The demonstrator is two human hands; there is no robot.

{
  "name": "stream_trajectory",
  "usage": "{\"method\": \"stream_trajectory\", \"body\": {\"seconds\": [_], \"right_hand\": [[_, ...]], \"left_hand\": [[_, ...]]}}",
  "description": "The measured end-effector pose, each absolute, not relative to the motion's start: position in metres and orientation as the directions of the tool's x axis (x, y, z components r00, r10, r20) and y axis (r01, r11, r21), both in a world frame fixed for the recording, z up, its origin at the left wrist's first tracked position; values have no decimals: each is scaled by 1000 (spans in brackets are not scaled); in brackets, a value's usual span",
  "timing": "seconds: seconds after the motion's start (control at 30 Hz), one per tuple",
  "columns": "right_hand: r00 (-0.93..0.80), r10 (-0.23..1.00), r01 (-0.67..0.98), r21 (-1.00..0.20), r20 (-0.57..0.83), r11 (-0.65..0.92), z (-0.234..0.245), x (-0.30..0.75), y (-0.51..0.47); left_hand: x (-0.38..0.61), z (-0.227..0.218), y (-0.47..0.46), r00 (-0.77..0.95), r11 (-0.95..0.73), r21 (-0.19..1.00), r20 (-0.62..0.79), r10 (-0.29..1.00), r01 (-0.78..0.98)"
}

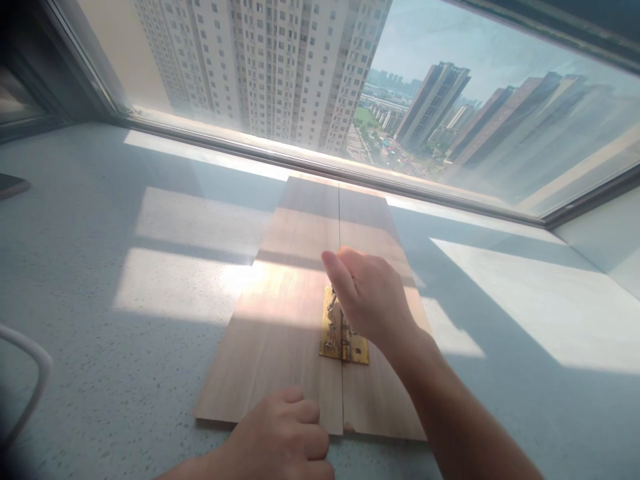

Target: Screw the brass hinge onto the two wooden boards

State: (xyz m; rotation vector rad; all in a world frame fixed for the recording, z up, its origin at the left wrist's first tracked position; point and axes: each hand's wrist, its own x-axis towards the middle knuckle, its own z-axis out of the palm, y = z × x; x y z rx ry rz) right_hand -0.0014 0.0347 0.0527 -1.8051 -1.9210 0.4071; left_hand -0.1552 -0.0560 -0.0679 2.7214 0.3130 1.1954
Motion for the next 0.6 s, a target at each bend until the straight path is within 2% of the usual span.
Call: {"method": "stream_trajectory", "body": {"seconds": [0.03,0.07,0.1,0.13,0.2,0.27,0.43,0.53,0.6], "right_hand": [[15,993,962,-273,115,17,60,-1,31],[47,996,996,-79,72,-42,67,-1,29],[37,999,998,47,20,-38,74,0,29],[-12,999,992,125,-44,17,80,1,30],[-177,971,968,153,-162,202,88,6,36],[-317,920,929,119,-229,349,91,13,43],[-506,789,823,78,-349,563,99,31,54],[-632,650,680,102,-423,727,109,32,57],[-661,603,613,140,-447,777,114,29,58]], "left_hand": [[-155,-68,-56,631,-964,231,731,260,130],[-154,-68,-57,609,-962,239,746,269,132],[-154,-67,-57,596,-960,245,754,276,134],[-154,-67,-57,592,-959,247,756,279,136],[-154,-65,-57,602,-959,249,749,278,134],[-155,-64,-57,604,-959,253,747,279,130],[-156,-67,-57,636,-962,234,724,268,139],[-157,-70,-59,677,-968,203,692,251,151],[-156,-70,-59,679,-967,201,689,252,155]]}}
